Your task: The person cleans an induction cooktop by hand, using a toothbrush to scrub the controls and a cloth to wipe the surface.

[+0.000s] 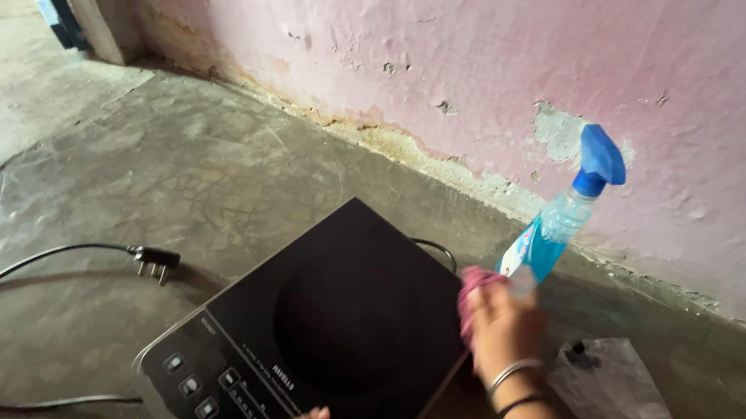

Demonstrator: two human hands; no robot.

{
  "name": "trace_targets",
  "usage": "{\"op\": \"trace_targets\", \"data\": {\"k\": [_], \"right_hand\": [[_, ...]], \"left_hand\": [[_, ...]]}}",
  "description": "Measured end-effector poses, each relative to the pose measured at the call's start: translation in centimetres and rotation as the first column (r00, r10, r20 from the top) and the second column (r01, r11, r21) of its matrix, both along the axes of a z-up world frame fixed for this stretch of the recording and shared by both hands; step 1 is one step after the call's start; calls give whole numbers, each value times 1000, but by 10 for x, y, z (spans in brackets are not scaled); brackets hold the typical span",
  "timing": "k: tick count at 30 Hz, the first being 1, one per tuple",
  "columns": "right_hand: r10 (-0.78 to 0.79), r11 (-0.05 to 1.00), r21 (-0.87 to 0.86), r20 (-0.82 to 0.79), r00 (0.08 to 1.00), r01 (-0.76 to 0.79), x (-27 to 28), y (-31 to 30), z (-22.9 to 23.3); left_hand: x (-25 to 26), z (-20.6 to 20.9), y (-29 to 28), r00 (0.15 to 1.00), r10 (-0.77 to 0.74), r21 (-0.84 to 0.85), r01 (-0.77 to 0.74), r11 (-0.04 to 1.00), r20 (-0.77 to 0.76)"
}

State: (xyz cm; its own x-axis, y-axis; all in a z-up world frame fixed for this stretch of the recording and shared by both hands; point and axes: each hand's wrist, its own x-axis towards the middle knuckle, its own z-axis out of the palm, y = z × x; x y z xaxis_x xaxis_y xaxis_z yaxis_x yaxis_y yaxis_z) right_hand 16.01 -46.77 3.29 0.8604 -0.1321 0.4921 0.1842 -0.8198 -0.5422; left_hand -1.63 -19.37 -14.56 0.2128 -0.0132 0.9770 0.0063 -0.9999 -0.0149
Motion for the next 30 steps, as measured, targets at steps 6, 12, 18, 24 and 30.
{"op": "trace_targets", "data": {"k": [6,12,18,24,30], "right_hand": [[506,798,-510,277,817,-321,-94,43,-38],[770,517,-709,140,622,-480,-95,22,-56],[662,640,-533,18,749,-553,-37,-12,-31],[93,920,-369,-119,989,-131,23,-9,-11],[130,926,-356,-13,991,-126,-33,4,-13]], "left_hand": [[-7,34,6,962,41,7,-40,999,-268],[-9,27,-2,950,85,-49,-104,993,-301],[3,-12,3,957,121,-63,-142,988,-264],[-6,2,4,919,93,-36,-115,993,-382],[-16,43,-8,947,-39,-153,-11,988,-319]]}}
